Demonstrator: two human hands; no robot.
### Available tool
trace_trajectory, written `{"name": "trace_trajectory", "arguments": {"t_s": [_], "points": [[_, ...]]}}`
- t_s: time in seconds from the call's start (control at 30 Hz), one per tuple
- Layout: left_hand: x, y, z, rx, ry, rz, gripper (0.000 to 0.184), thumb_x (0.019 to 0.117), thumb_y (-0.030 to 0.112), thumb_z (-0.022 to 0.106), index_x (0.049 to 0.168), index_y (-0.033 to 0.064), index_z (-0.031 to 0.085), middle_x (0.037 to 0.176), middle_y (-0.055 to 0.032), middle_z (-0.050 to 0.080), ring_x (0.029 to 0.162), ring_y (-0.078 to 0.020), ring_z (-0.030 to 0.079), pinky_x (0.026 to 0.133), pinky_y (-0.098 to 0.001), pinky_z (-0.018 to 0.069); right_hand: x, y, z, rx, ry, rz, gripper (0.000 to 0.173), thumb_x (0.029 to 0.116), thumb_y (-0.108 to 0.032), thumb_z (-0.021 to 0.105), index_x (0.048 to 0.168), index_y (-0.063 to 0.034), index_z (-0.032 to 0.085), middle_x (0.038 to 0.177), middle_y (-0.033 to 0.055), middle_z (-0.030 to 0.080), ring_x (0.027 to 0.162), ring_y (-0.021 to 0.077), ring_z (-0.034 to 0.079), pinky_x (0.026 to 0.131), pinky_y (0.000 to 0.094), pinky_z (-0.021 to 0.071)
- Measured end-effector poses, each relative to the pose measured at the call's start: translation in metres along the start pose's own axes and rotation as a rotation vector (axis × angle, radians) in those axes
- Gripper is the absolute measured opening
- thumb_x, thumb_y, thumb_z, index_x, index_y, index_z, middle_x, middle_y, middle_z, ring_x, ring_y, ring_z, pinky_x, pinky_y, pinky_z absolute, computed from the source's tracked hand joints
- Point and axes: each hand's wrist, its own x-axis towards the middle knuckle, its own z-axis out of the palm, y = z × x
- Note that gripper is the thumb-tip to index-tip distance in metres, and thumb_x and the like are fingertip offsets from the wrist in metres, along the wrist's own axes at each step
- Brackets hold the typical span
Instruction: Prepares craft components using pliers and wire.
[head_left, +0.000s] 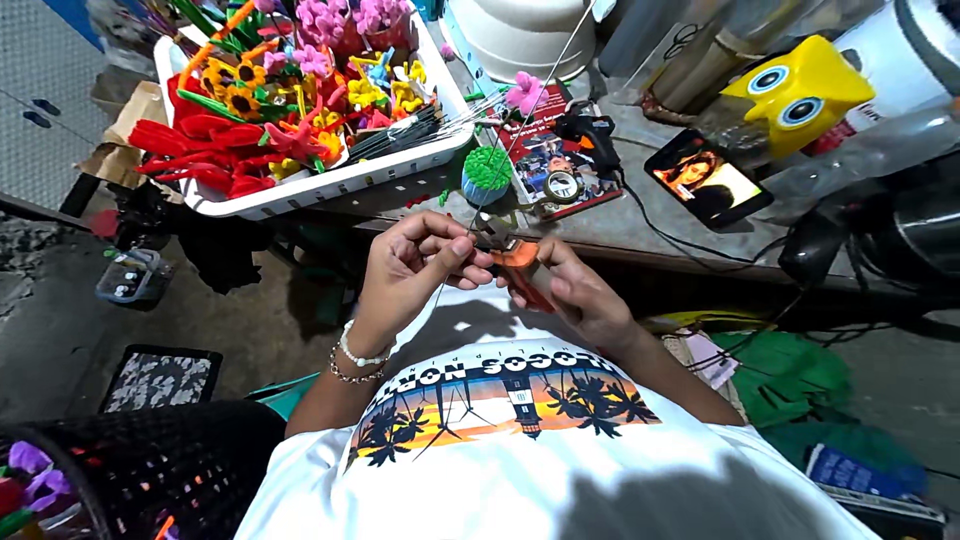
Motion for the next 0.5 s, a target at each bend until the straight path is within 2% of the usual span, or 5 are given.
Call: {"name": "trace_trajectory", "arguments": {"t_s": [0.1, 0.2, 0.33, 0.4, 0.5], "points": [[0.0, 0.0, -0.001, 0.032, 0.007, 0.004, 0.009, 0.1014, 0.006, 0.062, 0.11, 0.0059, 0.062, 0.093, -0.0065, 0.075, 0.076, -0.0136, 0.076, 0.065, -0.0254, 0.0646, -0.001, 0.004, 0.004, 0.254, 0.052, 0.096, 0.025, 0.1002, -0.029, 0.054, 0.122, -0.0195, 0.049, 0.116, 0.0073, 0.067, 0.092, 0.0134, 0.067, 0.077, 0.0256, 0.0548], [-0.001, 0.001, -0.002, 0.05, 0.009, 0.011, 0.008, 0.1017, 0.007, 0.062, 0.11, 0.0061, 0.062, 0.092, -0.0057, 0.075, 0.076, -0.0133, 0.076, 0.065, -0.0255, 0.065, -0.002, 0.012, -0.005, 0.432, -0.042, 0.163, 0.06, 0.0944, -0.033, 0.073, 0.145, -0.0194, 0.044, 0.124, 0.0072, 0.065, 0.1, 0.015, 0.066, 0.086, 0.0281, 0.0561], [-0.001, 0.004, -0.002, 0.029, 0.015, -0.002, 0.008, 0.1013, 0.005, 0.062, 0.109, 0.0072, 0.062, 0.093, -0.0054, 0.076, 0.076, -0.0135, 0.076, 0.066, -0.0254, 0.0651, -0.009, 0.026, -0.007, 0.625, 0.012, 0.286, 0.047, 0.0876, -0.037, 0.08, 0.123, -0.0147, 0.059, 0.094, -0.0025, 0.068, 0.069, 0.0001, 0.062, 0.06, 0.0124, 0.0522], [-0.001, 0.003, -0.002, 0.021, 0.013, -0.001, 0.008, 0.1013, 0.005, 0.062, 0.109, 0.0072, 0.062, 0.092, -0.0055, 0.077, 0.075, -0.0136, 0.076, 0.065, -0.0254, 0.0651, -0.01, 0.031, -0.007, 0.695, -0.017, 0.295, 0.04, 0.0911, -0.037, 0.076, 0.12, -0.015, 0.059, 0.096, -0.0018, 0.067, 0.073, 0.003, 0.064, 0.064, 0.0152, 0.0534], [-0.001, 0.002, -0.002, 0.019, 0.003, -0.005, 0.008, 0.1013, 0.006, 0.062, 0.109, 0.0062, 0.062, 0.091, -0.0063, 0.077, 0.074, -0.0142, 0.076, 0.065, -0.0257, 0.0651, -0.011, 0.033, -0.006, 0.731, -0.122, 0.302, 0.038, 0.0972, -0.041, 0.068, 0.12, -0.011, 0.066, 0.109, 0.0034, 0.07, 0.096, 0.014, 0.069, 0.088, 0.0297, 0.0581]]}}
